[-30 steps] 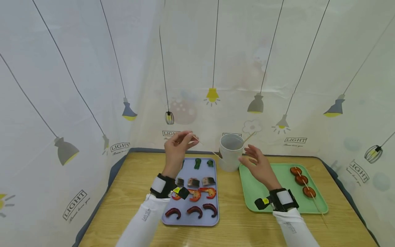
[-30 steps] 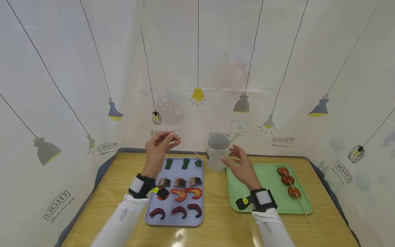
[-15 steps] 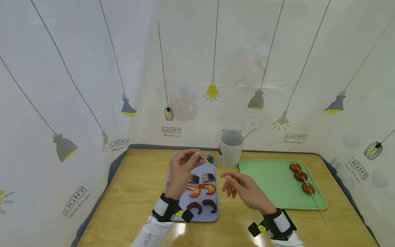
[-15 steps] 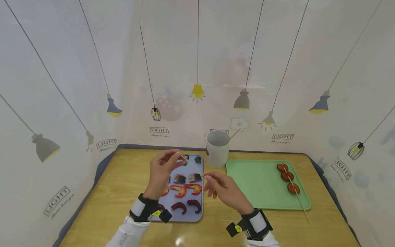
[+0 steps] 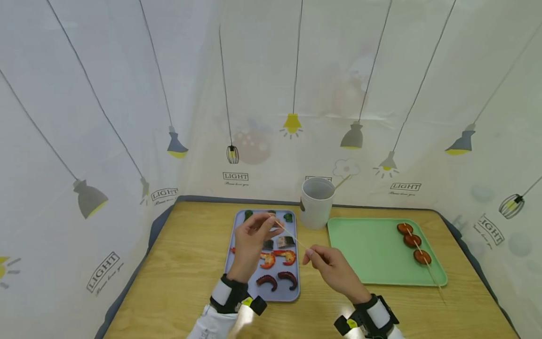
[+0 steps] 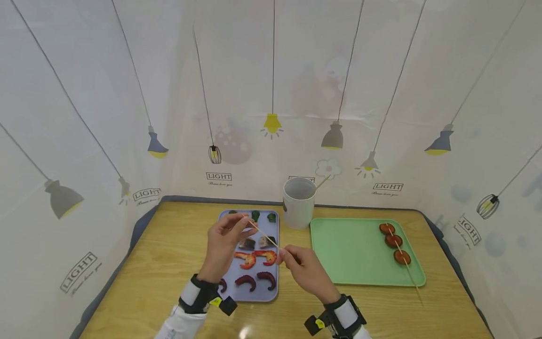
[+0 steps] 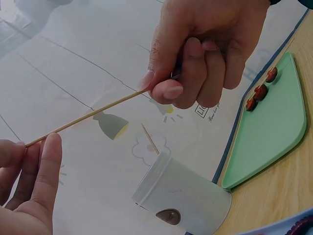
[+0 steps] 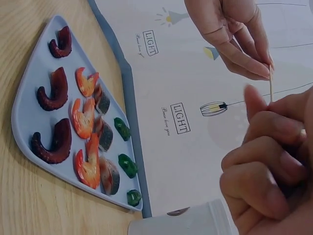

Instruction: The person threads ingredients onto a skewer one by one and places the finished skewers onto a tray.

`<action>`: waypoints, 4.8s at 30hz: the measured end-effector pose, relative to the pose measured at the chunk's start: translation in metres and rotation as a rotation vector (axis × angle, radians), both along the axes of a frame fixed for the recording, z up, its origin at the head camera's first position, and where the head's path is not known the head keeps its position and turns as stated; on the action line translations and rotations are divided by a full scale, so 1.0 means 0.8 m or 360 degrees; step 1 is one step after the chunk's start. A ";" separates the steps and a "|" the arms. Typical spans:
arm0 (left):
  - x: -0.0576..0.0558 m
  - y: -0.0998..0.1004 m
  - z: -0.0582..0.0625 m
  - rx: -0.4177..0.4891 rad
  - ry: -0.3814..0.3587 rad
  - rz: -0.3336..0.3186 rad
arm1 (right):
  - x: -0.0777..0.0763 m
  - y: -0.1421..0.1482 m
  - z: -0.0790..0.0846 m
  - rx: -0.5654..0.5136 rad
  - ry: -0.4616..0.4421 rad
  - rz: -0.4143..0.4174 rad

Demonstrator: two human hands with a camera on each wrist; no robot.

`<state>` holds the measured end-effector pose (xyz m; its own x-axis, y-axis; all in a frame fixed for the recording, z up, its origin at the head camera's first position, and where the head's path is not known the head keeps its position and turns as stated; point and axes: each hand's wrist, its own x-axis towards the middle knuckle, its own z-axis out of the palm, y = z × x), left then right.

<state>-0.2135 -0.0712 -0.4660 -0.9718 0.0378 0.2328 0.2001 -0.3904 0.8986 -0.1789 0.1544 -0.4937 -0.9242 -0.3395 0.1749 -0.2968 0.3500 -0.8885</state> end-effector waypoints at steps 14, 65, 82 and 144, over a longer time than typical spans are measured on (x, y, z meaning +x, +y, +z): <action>-0.001 -0.017 0.002 -0.0069 -0.0052 -0.0067 | 0.007 -0.005 0.001 -0.0046 0.0062 -0.0059; -0.052 -0.133 -0.123 -0.2375 0.0079 -0.0153 | 0.012 0.034 -0.013 -0.0116 -0.0036 -0.0178; -0.041 -0.134 -0.102 -0.1841 0.0220 0.0083 | 0.013 0.042 -0.006 -0.0065 -0.0018 -0.0251; 0.017 -0.031 -0.014 -0.0110 -0.0556 -0.0035 | 0.018 0.011 -0.003 0.0250 0.0189 0.0085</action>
<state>-0.1998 -0.0963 -0.4771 -0.9911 0.0635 -0.1173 -0.1317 -0.3269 0.9358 -0.1642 0.1636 -0.4964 -0.8802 -0.4190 0.2230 -0.4182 0.4625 -0.7818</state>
